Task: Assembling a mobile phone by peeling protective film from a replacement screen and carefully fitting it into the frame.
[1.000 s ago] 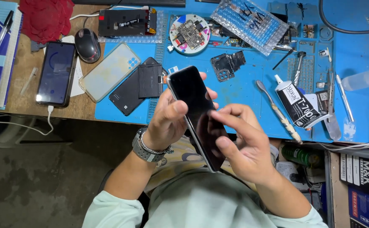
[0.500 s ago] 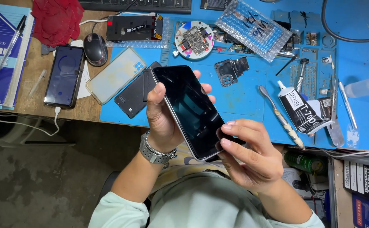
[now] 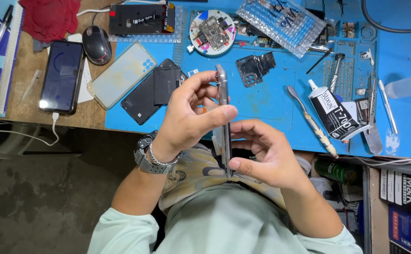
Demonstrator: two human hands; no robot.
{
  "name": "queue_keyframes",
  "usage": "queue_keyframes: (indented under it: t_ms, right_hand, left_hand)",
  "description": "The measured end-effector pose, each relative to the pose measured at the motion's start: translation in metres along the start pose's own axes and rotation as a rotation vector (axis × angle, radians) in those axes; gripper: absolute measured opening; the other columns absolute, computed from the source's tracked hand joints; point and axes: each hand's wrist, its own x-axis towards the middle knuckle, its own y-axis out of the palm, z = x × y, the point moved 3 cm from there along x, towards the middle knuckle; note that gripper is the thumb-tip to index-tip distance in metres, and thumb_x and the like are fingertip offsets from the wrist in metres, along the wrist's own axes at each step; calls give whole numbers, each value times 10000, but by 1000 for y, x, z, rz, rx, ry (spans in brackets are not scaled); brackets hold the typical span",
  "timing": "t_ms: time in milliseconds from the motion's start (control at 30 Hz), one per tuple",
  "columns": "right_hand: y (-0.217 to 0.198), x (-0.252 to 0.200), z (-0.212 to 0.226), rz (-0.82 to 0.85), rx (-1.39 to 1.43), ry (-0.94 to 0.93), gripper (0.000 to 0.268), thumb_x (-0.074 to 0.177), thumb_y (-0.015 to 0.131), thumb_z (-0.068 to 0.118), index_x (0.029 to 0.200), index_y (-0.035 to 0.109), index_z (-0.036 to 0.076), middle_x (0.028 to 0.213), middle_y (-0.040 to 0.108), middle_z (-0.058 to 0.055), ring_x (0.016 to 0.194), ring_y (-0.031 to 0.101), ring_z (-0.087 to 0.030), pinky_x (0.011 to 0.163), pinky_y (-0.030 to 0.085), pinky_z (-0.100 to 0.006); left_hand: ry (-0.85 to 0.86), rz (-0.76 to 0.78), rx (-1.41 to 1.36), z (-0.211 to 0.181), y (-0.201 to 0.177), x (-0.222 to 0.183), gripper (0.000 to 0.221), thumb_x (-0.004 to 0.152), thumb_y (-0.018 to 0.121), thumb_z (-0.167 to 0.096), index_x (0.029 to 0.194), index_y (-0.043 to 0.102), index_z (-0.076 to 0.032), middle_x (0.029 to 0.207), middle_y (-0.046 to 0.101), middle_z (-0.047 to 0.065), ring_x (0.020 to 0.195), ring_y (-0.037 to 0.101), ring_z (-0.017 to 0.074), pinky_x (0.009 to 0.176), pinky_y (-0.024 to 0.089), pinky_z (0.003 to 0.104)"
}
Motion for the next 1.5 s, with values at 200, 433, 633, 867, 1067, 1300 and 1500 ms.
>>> queue_keyframes:
  t_ms: [200, 433, 633, 867, 1067, 1300, 1500]
  right_hand:
    - [-4, 4, -12, 60, 223, -13, 611, 828, 826, 151, 1320, 522, -45, 1267, 655, -177, 1113, 704, -268, 967, 644, -451]
    - [-10, 6, -22, -14, 350, -151, 667, 852, 845, 194, 1378, 509, -43, 1326, 625, -142, 1172, 638, -234, 1038, 529, -375]
    - [-6, 1, -6, -4, 355, -275, 618, 925, 787, 159, 1433, 458, 29, 1473, 532, -318, 1325, 612, -454, 1189, 499, -567]
    - [-5, -6, 5, -71, 217, -534, 656, 947, 753, 108, 1527, 448, 74, 1504, 482, -334, 1425, 524, -443, 1284, 430, -627]
    - [-8, -13, -6, -76, 191, -632, 916, 884, 739, 18, 1636, 234, 153, 1567, 352, -368, 1457, 447, -495, 1304, 365, -673]
    - [-5, -8, -4, -17, 228, -612, 882, 883, 769, 37, 1625, 303, 138, 1542, 390, -343, 1475, 427, -455, 1319, 340, -661]
    - [-5, -10, -2, 1, 250, -574, 905, 860, 769, -10, 1613, 275, 86, 1529, 391, -386, 1459, 440, -473, 1319, 336, -686]
  left_hand:
    - [-60, -63, 182, -14, 2, 2, 644, 735, 777, -472, 1262, 651, -123, 998, 578, -35, 607, 374, 28, 554, 377, 175]
    - [26, -104, 98, -20, -2, -1, 628, 771, 797, -401, 1269, 597, -75, 1009, 559, 16, 601, 459, 15, 530, 385, 165]
    - [153, -94, 111, -28, -9, -10, 806, 792, 749, -471, 1420, 497, -32, 1166, 631, 99, 1048, 654, 141, 694, 564, 198]
    - [332, 19, -148, -26, -11, -19, 914, 806, 810, -444, 1465, 398, 36, 1312, 601, 167, 1133, 705, 262, 954, 658, 347]
    - [408, 56, -217, -27, -9, -24, 933, 811, 824, -451, 1470, 373, 31, 1399, 521, 172, 1200, 642, 268, 1093, 599, 420]
    - [366, 95, -252, -33, -5, -29, 1003, 777, 847, -468, 1489, 364, 47, 1318, 562, 175, 1188, 654, 262, 1016, 621, 390]
    - [383, 85, -163, -40, -4, -31, 984, 747, 846, -461, 1458, 389, 42, 1378, 524, 165, 1186, 654, 250, 966, 677, 367]
